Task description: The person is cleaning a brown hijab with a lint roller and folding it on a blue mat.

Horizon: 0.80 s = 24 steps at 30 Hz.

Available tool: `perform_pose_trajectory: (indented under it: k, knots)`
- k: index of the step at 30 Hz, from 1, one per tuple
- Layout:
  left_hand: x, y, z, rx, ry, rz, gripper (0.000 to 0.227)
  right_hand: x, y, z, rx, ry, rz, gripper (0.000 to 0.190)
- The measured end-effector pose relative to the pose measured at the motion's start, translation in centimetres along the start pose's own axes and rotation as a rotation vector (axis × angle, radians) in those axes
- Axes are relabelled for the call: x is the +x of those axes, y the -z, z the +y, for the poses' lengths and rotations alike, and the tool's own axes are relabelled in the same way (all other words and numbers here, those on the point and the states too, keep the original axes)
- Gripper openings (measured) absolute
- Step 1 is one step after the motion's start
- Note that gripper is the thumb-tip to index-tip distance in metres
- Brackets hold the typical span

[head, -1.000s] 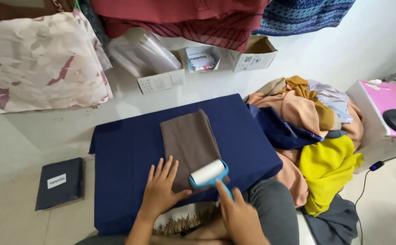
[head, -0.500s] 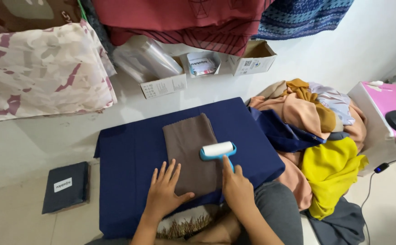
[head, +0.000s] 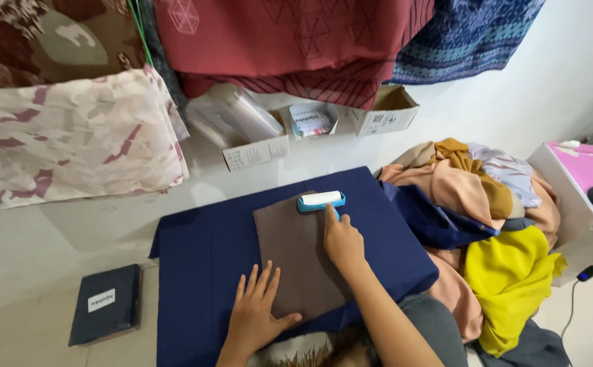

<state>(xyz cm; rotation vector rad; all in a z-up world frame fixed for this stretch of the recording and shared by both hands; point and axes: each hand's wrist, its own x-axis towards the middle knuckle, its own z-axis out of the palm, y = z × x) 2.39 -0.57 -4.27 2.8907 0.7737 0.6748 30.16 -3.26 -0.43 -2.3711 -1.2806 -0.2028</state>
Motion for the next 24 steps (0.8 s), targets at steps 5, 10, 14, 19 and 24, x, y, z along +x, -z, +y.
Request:
perform_pose_trajectory:
  k: [5,10,14,19,24]
  knots:
    - [0.0,-0.8,-0.5,0.001,0.018,-0.056,0.111,3.9,0.6,0.9,0.034,-0.014,-0.102,0.053]
    - [0.0,-6.2,-3.1,0.042,-0.025,-0.033,0.117,5.8,9.0,4.3,0.235,0.124,0.022,0.053]
    - [0.8,-12.7,-4.6,0.308,0.087,0.298,0.085,6.5,20.9,5.6,0.433,0.113,0.201,0.045]
    - [3.8,-20.7,-7.3,0.221,0.209,0.601,0.050,11.2,27.6,7.5,0.410,-0.074,0.266,0.055]
    - [6.8,-19.8,-7.8,0.229,0.126,0.745,0.046,19.0,22.6,11.9,0.188,0.009,0.236,0.053]
